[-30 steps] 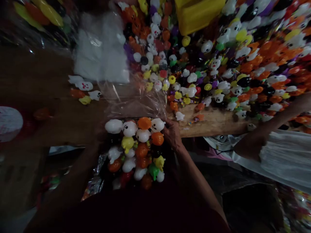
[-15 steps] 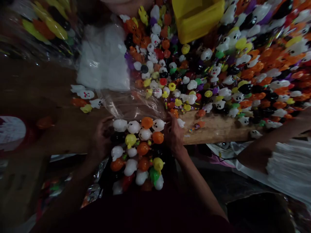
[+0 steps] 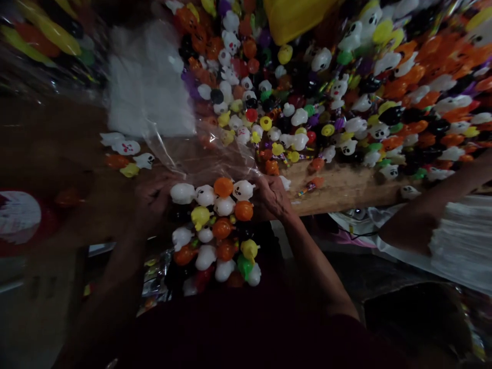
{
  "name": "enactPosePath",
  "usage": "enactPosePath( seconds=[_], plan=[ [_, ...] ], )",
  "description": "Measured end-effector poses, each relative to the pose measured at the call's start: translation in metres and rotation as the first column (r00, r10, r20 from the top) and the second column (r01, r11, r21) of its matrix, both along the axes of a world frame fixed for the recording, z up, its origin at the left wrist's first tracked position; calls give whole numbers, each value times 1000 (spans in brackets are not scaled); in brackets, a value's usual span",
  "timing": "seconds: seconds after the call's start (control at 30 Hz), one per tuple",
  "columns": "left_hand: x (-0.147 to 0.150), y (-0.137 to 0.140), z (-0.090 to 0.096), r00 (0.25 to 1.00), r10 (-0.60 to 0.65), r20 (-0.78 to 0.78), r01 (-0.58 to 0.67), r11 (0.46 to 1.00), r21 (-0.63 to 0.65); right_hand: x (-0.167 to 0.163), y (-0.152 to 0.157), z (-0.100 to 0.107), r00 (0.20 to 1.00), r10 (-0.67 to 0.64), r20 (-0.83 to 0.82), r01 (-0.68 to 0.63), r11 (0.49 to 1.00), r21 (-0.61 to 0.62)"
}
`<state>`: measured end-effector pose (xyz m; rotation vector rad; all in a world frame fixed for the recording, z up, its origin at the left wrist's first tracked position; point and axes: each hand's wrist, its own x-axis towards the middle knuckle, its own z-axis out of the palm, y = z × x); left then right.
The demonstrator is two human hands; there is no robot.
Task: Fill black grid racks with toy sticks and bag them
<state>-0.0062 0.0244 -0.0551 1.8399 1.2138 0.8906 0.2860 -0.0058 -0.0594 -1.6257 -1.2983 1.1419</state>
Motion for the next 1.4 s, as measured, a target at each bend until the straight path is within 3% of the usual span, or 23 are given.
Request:
enactPosePath(
  seconds=[0.1, 0.2, 0.27, 0.33, 0.43, 0.6, 0.7, 0.87, 0.97, 1.07, 1.2, 1.4],
  plan=[
    [3, 0, -2, 999, 27, 26, -25, 996, -85, 1, -5, 8, 999, 39, 21, -40, 999, 9],
    [4, -5, -2, 993, 115, -1, -115, 988, -98, -1, -11, 11, 993, -13, 121, -7, 987, 160],
    [6, -9, 3, 975, 213, -57, -212, 977, 11, -3, -14, 10, 969, -124, 211, 50, 944, 327],
    [8, -12, 10, 950, 291, -117, -256, 936, 243, -3, -13, 8, 929, -219, 300, 58, 882, 467],
    [11, -14, 20, 940, 282, -193, -143, 838, 527, -1, -10, 5, 868, -237, 437, -67, 815, 575],
    [11, -17, 27, 933, 234, -273, -33, 811, 584, 4, -16, 7, 777, -308, 548, -213, 692, 690],
    [11, -20, 27, 933, 237, -271, -28, 800, 600, 5, -26, 9, 742, -309, 594, -279, 664, 694],
    [0, -29, 20, 938, 220, -269, 22, 736, 676, 5, -34, 8, 708, -332, 623, -317, 639, 701],
    [-8, -34, 20, 946, 168, -278, 70, 731, 679, 4, -34, 7, 728, -310, 611, -348, 600, 720],
    [-11, -38, 23, 938, 114, -327, 156, 703, 694, 4, -37, 8, 766, -218, 604, -405, 567, 717],
    [-15, -49, 24, 960, 62, -273, 167, 656, 736, 9, -49, 11, 761, -144, 632, -470, 549, 691],
    [-35, -81, 31, 909, -204, -365, 392, 719, 575, 20, -80, 27, 764, 160, 625, -590, 566, 576]
  ],
)
